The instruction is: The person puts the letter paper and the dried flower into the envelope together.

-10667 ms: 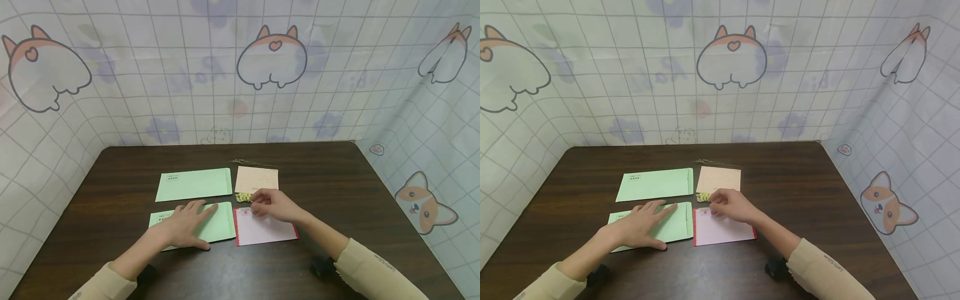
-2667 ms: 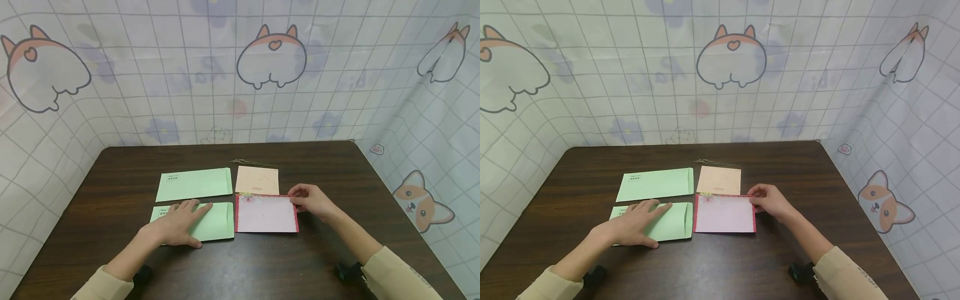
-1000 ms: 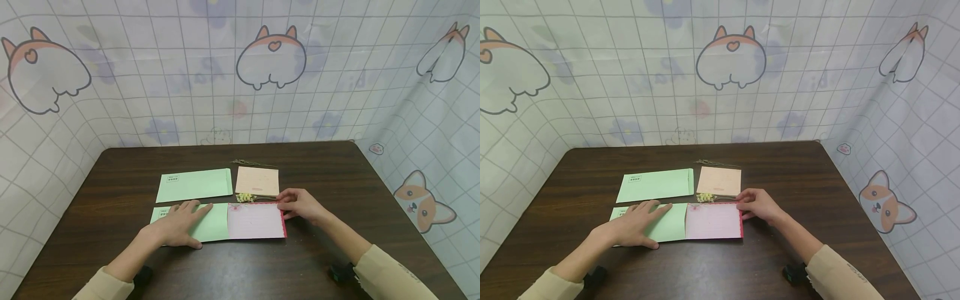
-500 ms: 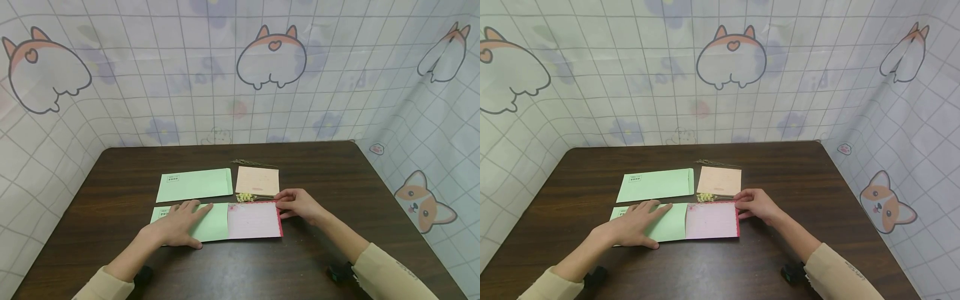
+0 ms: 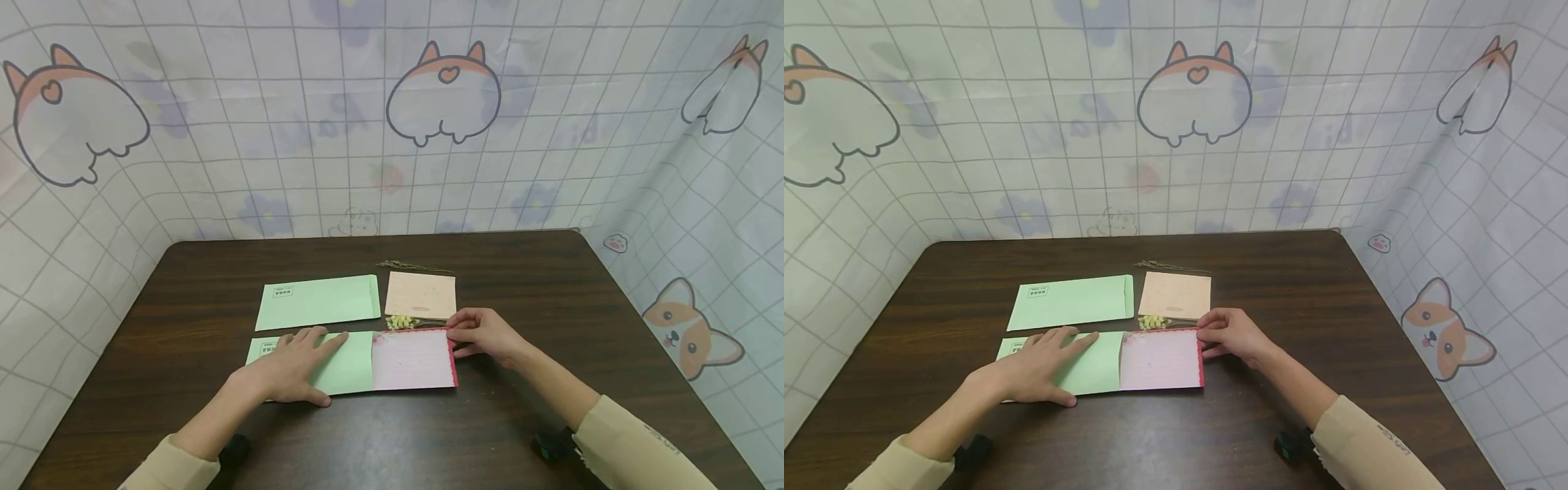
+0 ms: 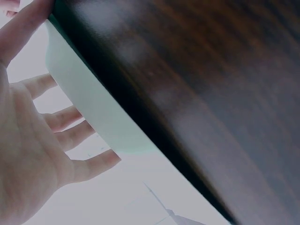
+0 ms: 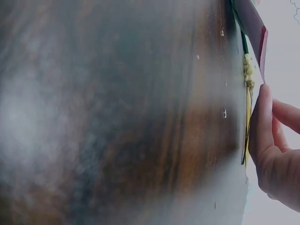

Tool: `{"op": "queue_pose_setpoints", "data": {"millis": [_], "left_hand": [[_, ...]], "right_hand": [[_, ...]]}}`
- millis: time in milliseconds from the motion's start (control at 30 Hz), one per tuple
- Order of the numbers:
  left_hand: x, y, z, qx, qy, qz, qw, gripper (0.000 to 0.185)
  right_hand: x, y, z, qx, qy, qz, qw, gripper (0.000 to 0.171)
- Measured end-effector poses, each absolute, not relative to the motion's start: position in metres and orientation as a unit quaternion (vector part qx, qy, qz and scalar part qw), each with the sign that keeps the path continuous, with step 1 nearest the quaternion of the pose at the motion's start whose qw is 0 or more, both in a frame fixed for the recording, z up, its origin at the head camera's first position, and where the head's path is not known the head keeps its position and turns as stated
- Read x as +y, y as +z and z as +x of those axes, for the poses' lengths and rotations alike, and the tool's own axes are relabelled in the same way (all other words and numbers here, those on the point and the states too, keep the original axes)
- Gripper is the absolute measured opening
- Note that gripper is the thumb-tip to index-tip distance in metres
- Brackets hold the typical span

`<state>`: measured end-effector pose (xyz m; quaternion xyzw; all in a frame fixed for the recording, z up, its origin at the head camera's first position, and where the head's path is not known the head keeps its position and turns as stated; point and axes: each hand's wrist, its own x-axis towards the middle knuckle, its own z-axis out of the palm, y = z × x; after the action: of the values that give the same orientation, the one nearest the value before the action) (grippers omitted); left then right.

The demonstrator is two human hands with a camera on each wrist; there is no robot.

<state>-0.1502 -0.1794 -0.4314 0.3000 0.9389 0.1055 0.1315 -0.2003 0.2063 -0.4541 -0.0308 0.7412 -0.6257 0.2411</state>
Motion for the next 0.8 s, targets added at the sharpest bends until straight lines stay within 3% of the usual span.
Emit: {"op": "queue_pose_setpoints", "data": {"millis": [800], "left_hand": [[-0.181, -0.4321, -0.1501, 0.938, 0.096, 0.308, 0.128, 0.103]], "right_hand": [[0.1963, -0.4538, -0.2013, 0.727, -0.635, -0.035, 0.26, 0.034]]}}
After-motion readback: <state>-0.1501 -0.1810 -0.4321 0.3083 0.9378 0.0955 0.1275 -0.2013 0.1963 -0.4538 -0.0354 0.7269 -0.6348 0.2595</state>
